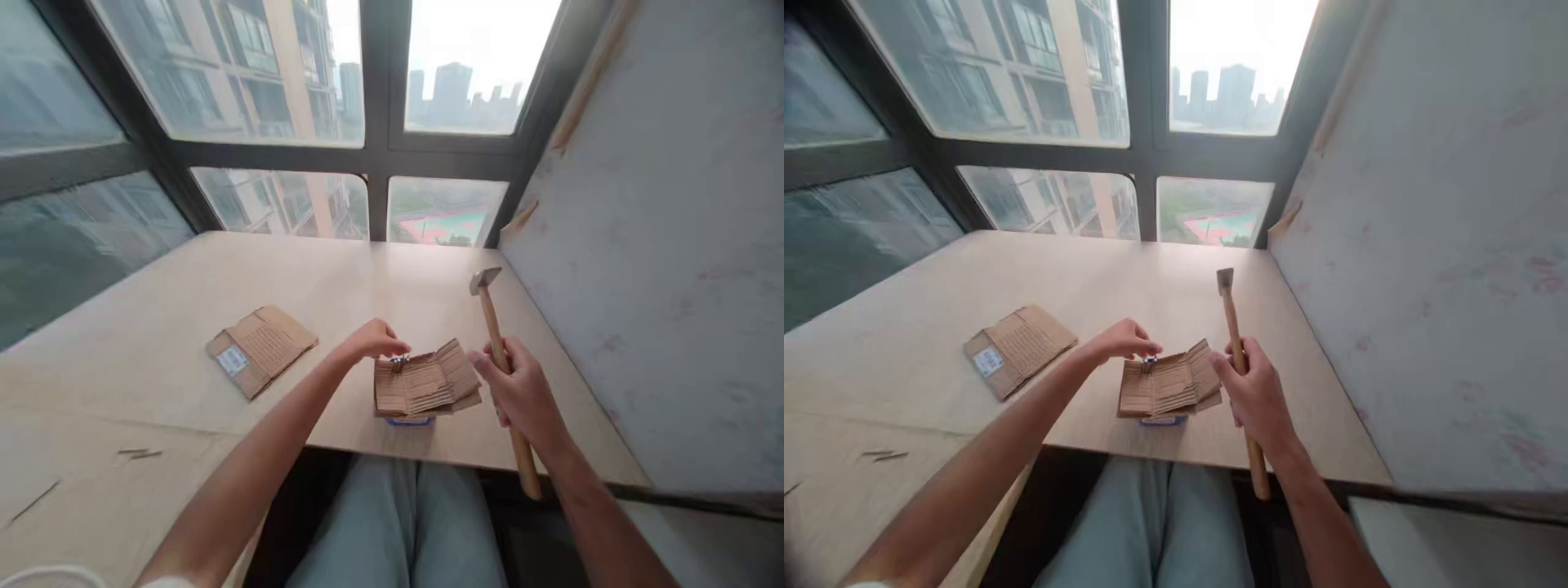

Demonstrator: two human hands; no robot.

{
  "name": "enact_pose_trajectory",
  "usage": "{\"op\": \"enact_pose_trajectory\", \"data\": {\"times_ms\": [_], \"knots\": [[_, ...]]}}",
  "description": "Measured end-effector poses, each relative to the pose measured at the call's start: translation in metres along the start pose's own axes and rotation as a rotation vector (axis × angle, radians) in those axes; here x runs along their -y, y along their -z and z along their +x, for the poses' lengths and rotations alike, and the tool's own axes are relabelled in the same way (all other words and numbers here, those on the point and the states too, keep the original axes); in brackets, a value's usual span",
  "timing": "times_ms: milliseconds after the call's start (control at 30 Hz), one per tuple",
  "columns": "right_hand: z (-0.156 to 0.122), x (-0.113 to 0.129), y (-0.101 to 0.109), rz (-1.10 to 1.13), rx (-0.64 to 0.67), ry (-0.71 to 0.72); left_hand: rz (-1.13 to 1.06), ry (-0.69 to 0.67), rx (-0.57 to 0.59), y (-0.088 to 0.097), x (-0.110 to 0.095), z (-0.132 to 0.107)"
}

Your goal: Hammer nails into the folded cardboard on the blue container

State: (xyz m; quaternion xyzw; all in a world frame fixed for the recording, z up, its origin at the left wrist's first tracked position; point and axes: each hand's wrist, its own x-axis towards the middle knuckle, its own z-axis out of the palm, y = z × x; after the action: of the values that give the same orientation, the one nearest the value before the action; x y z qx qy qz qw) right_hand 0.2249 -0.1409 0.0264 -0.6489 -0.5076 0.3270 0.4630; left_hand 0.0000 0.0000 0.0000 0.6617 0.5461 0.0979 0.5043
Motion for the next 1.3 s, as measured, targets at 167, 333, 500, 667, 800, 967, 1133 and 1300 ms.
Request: {"op": "enact_pose_trajectory", "data": {"times_ms": [167,333,500,667,800,967,1133,1300], "knots": [[0.006,-0.011,-0.003,0.047,0.019,-0.044,-0.032,0.001,0.003,-0.003,0.004,0.004],[0.005,-0.018,-0.007,0.111,0.022,-0.068,-0.08,0.005,0.015,-0.007,0.008,0.007],[0.005,-0.017,-0.006,0.159,0.028,-0.06,-0.112,-0.1,0.015,-0.003,0.007,0.003],[0.004,-0.018,-0.005,0.194,0.037,-0.059,-0.065,-0.213,-0.003,0.002,0.003,-0.004],[0.004,-0.019,-0.006,0.184,0.034,-0.07,-0.113,-0.293,0.086,0.003,0.003,-0.009],[0.005,-0.02,-0.009,0.156,0.018,-0.085,-0.12,-0.32,0.162,0.002,0.008,-0.009],[0.005,-0.021,-0.01,0.123,0.011,-0.093,-0.128,-0.375,0.132,0.004,0.013,-0.007],[0.002,-0.019,-0.011,0.087,-0.028,-0.08,-0.132,-0.443,0.179,0.006,0.015,-0.006]]}}
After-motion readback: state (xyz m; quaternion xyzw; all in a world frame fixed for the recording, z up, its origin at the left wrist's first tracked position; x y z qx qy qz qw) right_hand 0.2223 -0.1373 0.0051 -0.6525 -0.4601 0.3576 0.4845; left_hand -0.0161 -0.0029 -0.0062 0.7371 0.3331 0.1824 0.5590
